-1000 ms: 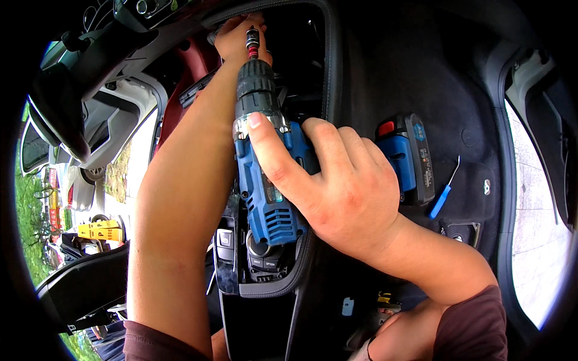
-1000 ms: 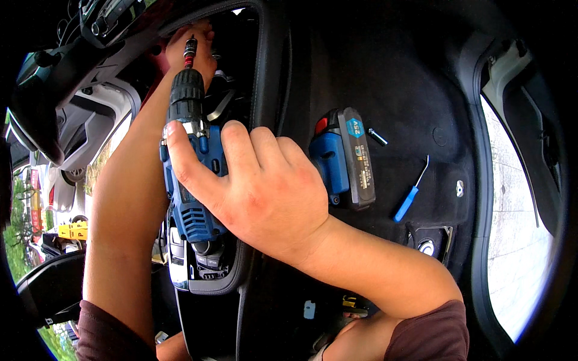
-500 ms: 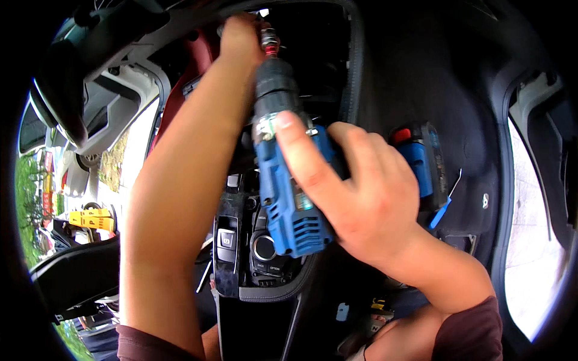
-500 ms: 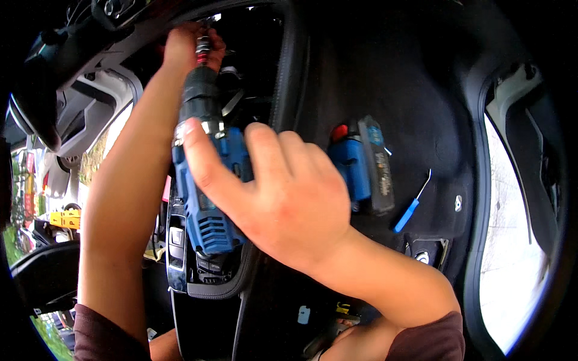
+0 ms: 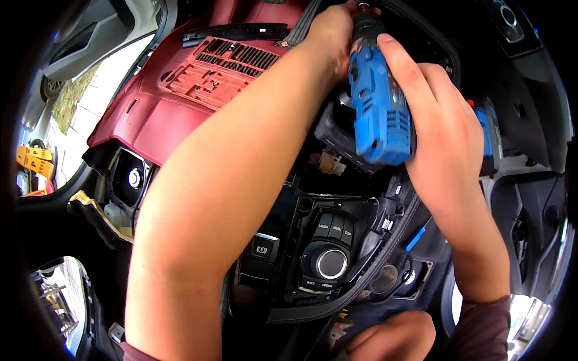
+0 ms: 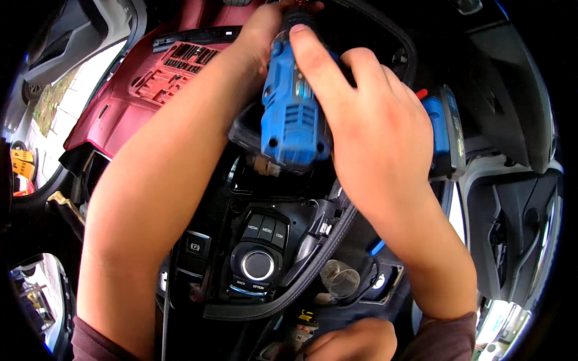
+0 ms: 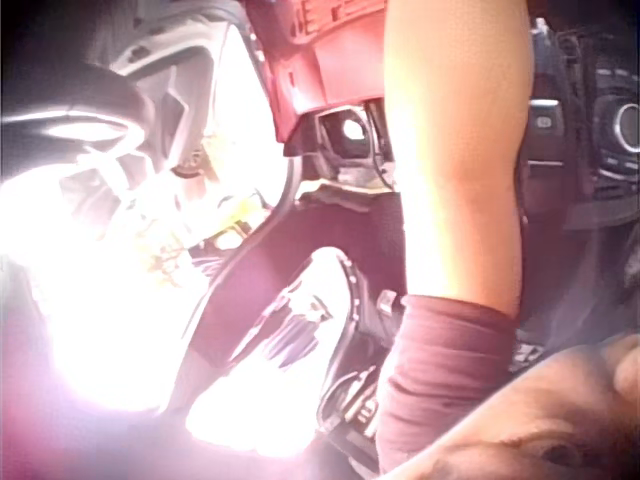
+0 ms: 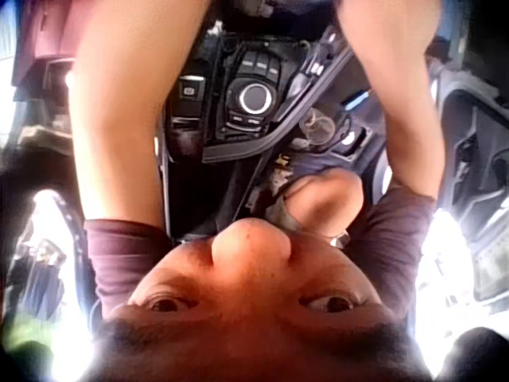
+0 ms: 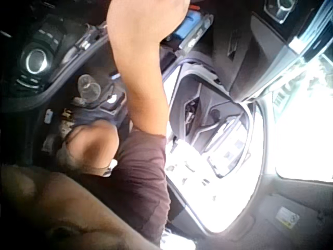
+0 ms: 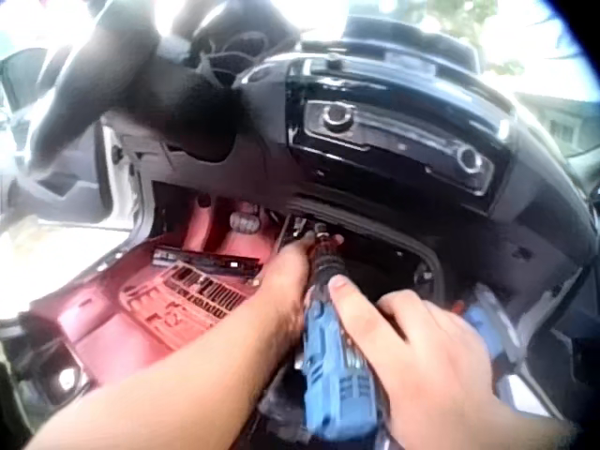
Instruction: The person disassembles and reassembles components of a car's center console using a drill, a pry tool, and by hand.
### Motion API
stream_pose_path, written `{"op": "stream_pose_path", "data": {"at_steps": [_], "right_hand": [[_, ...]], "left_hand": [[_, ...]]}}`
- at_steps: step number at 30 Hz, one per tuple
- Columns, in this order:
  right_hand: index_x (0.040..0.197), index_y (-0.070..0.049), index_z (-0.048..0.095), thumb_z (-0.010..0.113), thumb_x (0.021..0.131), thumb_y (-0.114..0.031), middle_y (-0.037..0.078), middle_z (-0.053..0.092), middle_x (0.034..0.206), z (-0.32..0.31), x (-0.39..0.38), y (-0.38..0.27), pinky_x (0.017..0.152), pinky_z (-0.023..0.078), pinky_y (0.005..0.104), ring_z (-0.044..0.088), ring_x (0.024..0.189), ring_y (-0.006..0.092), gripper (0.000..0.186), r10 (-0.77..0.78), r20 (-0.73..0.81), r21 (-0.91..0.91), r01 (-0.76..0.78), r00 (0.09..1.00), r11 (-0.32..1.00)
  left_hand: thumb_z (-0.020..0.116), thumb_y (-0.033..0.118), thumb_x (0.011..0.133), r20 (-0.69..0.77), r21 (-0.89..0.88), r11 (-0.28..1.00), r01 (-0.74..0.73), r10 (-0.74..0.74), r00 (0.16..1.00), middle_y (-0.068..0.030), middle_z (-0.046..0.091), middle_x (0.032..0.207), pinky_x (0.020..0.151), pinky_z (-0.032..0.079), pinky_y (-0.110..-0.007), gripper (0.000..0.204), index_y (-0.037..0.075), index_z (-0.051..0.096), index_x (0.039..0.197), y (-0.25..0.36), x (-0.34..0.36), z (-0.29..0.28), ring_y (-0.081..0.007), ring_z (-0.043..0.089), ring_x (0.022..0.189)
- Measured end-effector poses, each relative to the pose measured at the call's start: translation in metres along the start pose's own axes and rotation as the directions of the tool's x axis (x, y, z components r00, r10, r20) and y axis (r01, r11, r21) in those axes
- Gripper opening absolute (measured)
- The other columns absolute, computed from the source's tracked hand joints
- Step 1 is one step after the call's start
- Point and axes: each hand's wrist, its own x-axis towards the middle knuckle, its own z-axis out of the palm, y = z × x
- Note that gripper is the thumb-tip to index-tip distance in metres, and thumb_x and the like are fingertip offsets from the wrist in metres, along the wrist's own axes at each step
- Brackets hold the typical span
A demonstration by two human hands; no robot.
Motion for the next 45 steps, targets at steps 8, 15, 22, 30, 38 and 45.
{"op": "stream_pose_path", "data": {"at_steps": [8,15,22,30,38,45], "right_hand": [[0.157,-0.025,0.063,0.075,0.083,0.002,0.009,0.066,0.106,0.014,0.007,0.0,0.077,0.057,0.0431,0.071,0.092,0.0325,0.08,0.014,0.0,-0.095,-0.014,1.0,0.995],[0.158,-0.024,0.062,0.073,0.084,0.006,0.01,0.066,0.106,0.009,0.016,-0.008,0.079,0.058,0.043,0.071,0.092,0.0335,0.08,-0.004,0.026,-0.126,0.007,1.0,0.992],[0.158,-0.025,0.062,0.072,0.085,0.007,0.01,0.067,0.106,-0.008,0.035,-0.034,0.081,0.059,0.0432,0.072,0.093,0.0339,0.08,-0.032,0.015,-0.095,0.033,0.999,0.995],[0.157,-0.026,0.061,0.073,0.087,0.006,0.012,0.067,0.104,0.003,0.04,-0.032,0.079,0.061,0.045,0.073,0.091,0.0353,0.078,0.018,0.096,-0.2,0.002,0.995,0.98],[0.157,-0.026,0.059,0.074,0.089,0.001,0.014,0.069,0.104,0.001,0.049,-0.049,0.078,0.063,0.0482,0.077,0.092,0.0375,0.074,0.149,0.099,-0.188,-0.129,0.984,0.974],[0.157,-0.026,0.057,0.072,0.091,0.0,0.017,0.068,0.107,0.013,0.044,-0.043,0.077,0.063,0.0484,0.077,0.091,0.0389,0.073,0.15,0.088,-0.234,-0.126,0.985,0.964]], "left_hand": [[0.052,0.043,0.115,0.205,-0.145,0.981,0.127,-0.096,0.974,-0.0115,0.076,0.091,0.077,0.066,-0.048,0.041,0.008,0.071,0.106,-0.005,-0.018,-0.001,-0.0298,0.075,0.081],[0.054,0.046,0.115,0.314,-0.192,0.969,0.156,-0.09,0.945,-0.0137,0.078,0.094,0.075,0.067,-0.049,0.044,0.007,0.074,0.11,-0.003,-0.013,-0.019,-0.0322,0.076,0.08],[0.055,0.049,0.114,0.23,-0.169,0.984,0.065,-0.024,0.973,-0.0155,0.08,0.106,0.086,0.066,-0.051,0.047,0.006,0.074,0.119,-0.003,-0.017,-0.013,-0.0344,0.077,0.092],[0.055,0.047,0.114,0.199,-0.18,0.984,-0.006,0.042,0.979,-0.0153,0.079,0.107,0.086,0.066,-0.05,0.043,0.009,0.074,0.121,-0.008,-0.01,-0.018,-0.0335,0.076,0.093],[0.056,0.045,0.114,0.187,-0.191,0.981,-0.037,0.074,0.98,-0.015,0.078,0.109,0.086,0.065,-0.048,0.039,0.011,0.073,0.123,-0.007,-0.007,-0.02,-0.0327,0.075,0.094],[0.057,0.044,0.115,0.175,-0.204,0.977,-0.061,0.098,0.98,-0.0148,0.078,0.11,0.085,0.065,-0.047,0.035,0.013,0.072,0.125,-0.007,-0.003,-0.022,-0.0319,0.074,0.095]]}}
